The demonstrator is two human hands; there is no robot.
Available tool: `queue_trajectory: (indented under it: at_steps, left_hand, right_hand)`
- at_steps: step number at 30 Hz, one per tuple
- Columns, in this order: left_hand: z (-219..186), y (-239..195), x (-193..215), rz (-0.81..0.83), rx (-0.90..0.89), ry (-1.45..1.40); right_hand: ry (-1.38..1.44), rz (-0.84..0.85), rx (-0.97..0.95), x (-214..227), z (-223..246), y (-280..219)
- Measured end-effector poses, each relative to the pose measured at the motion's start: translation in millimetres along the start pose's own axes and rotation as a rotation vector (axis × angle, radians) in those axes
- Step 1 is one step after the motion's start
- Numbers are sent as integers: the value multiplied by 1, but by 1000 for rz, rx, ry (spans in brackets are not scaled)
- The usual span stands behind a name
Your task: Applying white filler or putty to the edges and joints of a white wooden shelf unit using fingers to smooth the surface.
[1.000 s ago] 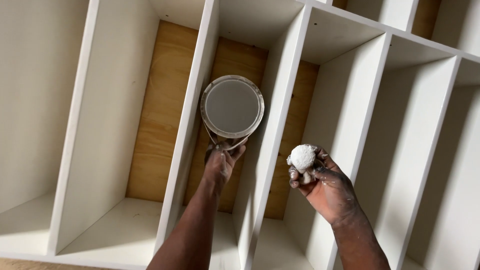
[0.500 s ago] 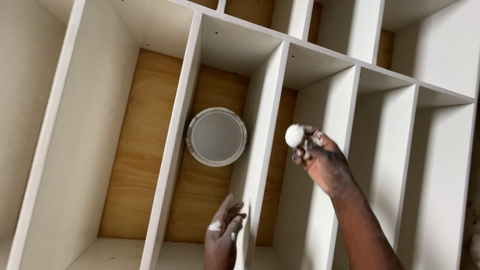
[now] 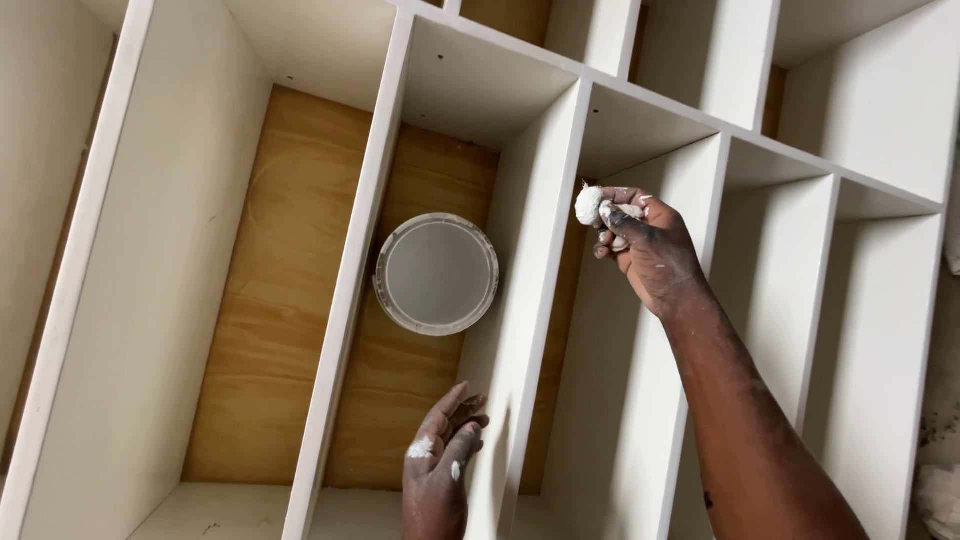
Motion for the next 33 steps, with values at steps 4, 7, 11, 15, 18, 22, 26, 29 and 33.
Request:
queue_trajectory:
  at_steps: [4, 7, 11, 15, 18, 22, 26, 29, 33]
  left_hand:
    - [-1, -1, -12, 209, -128, 101]
    - [-5, 0, -18, 249, -87, 151]
    - [-10, 2, -23, 270, -80, 180]
    - [-7, 18, -25, 332, -94, 124]
    - [-21, 13, -33, 307, -28, 143]
    - [-25, 18, -35, 293, -35, 136]
    - [-26, 22, -37, 286, -19, 127]
    - [-23, 26, -36, 295, -7, 92]
    - [-33, 18, -39, 245, 44, 104]
  right_hand:
    - [106, -74, -71, 1, 3, 14]
    - [-99, 33, 63, -4, 10, 25]
    - [-509, 22, 172, -7, 20, 39]
    - [-646, 23, 178, -8, 33, 58]
    - [-337, -16, 106, -7, 26, 79]
    - [-226, -27, 79, -8, 28, 90]
    - [-426, 57, 246, -9, 22, 108]
    - [-559, 152, 339, -19, 27, 103]
    - [-920, 174, 263, -35, 43, 75]
Point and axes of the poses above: each hand's wrist, its own y-axis towards the middle knuckle, its own x-axis out of the back of the hand, z = x × y, the point moved 4 cm from there along y, towards the middle knuckle, and after that the axes turned 12 degrees about x, right-handed, at the moved point
